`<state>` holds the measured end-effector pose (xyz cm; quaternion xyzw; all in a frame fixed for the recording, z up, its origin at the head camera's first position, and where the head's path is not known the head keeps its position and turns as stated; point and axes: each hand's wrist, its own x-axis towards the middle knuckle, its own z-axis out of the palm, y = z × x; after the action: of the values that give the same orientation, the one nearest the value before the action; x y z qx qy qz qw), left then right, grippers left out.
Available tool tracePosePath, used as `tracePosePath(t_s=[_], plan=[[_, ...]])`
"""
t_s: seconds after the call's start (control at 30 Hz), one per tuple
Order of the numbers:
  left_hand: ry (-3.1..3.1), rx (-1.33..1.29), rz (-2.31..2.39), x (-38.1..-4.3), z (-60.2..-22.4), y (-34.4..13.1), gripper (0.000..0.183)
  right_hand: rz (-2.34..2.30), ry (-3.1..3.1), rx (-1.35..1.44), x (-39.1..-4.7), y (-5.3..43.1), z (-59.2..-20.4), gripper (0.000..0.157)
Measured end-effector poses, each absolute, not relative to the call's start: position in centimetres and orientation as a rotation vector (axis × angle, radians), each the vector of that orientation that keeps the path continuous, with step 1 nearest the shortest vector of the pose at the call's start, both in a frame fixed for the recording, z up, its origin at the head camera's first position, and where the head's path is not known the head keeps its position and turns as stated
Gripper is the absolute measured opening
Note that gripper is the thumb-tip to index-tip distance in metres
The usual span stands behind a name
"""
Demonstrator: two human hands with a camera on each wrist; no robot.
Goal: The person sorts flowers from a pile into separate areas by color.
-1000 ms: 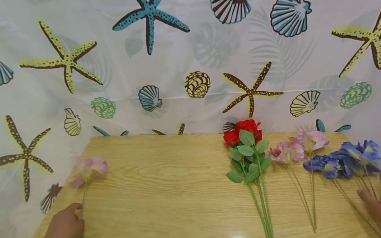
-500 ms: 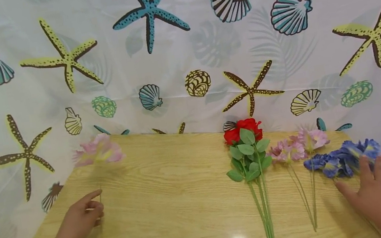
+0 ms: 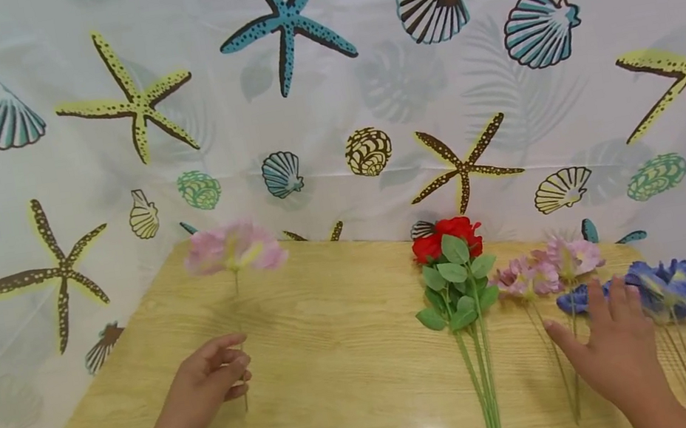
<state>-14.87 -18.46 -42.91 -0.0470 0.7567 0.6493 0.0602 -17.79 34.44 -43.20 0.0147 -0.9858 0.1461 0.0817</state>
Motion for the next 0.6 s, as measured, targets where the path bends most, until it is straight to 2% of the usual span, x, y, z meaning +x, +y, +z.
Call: tracePosePath(t_s=[0.2, 0.43, 0.6], plan=[[2.211, -0.109, 2.038, -14.1, -42.5, -15.2, 0.039, 0.796, -2.973, 0.082, -17.4, 29.7, -42.3, 0.09], [2.148, 0.16, 1.998, -12.9, -43.2, -11.0, 0.039, 1.14, -2.922, 0.108, -16.4, 23.4, -41.3, 0.086], [2.103, 0.322, 1.978, -11.9, -43.1, -8.3, 0.03, 1.327, -2.796, 0.227, -15.5, 19.7, -40.3, 0.071]])
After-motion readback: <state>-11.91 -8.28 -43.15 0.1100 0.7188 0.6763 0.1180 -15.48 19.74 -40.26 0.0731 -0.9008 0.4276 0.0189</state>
